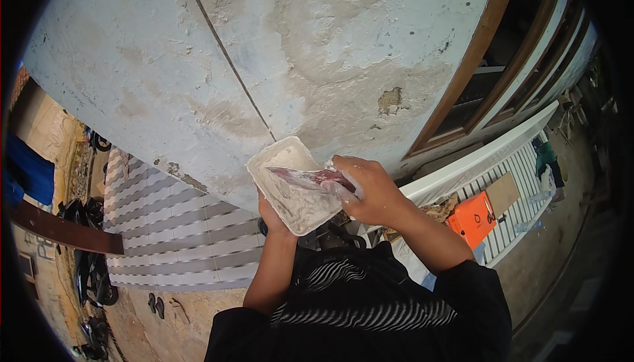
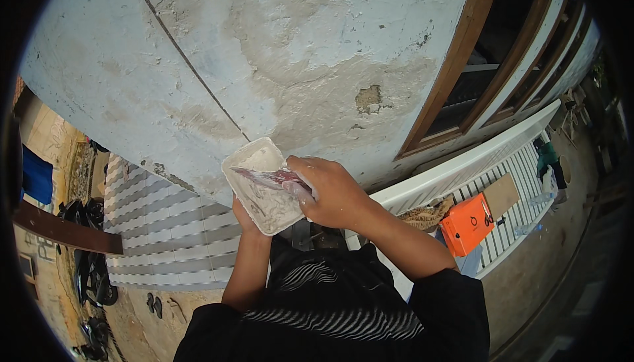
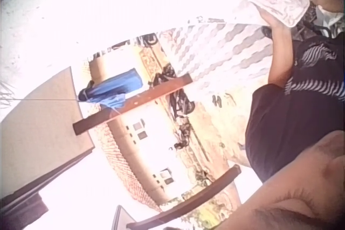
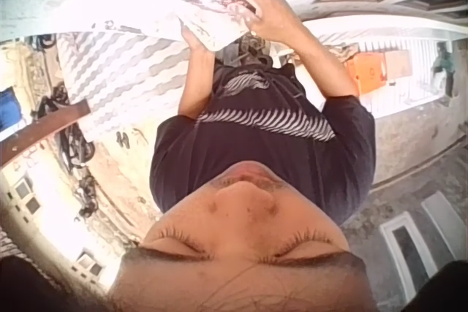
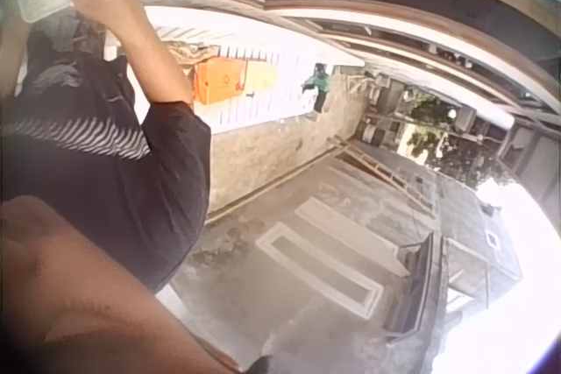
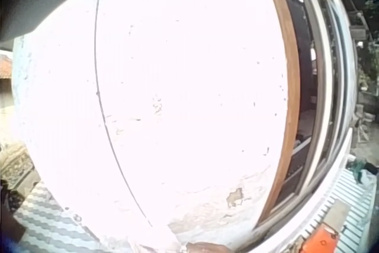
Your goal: Applying plaster to patch cracks or damage on an exterior wall using a putty knife.
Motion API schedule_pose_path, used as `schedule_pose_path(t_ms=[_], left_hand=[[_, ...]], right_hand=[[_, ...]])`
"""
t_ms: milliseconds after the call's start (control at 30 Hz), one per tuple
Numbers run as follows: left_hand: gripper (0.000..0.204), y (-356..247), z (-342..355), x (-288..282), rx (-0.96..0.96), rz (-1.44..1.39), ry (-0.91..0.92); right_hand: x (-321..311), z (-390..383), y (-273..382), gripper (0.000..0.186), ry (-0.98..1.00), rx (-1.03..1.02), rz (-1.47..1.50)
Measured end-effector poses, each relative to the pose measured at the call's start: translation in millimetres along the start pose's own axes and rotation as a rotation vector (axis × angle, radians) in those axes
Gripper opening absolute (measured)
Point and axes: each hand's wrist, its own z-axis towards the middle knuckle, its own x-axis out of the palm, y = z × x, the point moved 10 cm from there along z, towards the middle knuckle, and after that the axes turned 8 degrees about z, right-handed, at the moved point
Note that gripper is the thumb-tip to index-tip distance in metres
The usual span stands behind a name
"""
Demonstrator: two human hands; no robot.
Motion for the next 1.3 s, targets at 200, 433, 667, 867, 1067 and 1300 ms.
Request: schedule_pose_path(t_ms=[200,433,667,867,1067,1300], left_hand=[[0.064,-1.3,-1.2,2.9,0.007,0.012,0.036],[0.064,7.1,-12.9,34.6,-0.038,0.026,0.03],[0.069,29.6,-25.1,38.4,-0.161,0.115,0.017],[0.069,31.9,-20.7,27.2,-0.144,0.133,-0.042],[0.066,23.3,-19.3,24.2,-0.085,0.202,-0.082],[0.069,17.2,-12.9,9.9,-0.058,0.243,-0.153]], right_hand=[[-3.3,-2.0,-5.0,0.046,-0.047,-0.04,0.01],[-13.0,-8.7,-22.2,0.04,-0.26,-0.085,-0.029],[-31.7,-1.2,-15.1,0.014,-0.506,-0.156,0.056],[-22.3,-7.4,-14.3,0.014,-0.523,-0.158,0.145],[12.8,-8.0,-11.5,0.034,-0.305,-0.152,0.18],[33.1,-20.4,-11.4,0.03,-0.212,-0.094,0.193]])
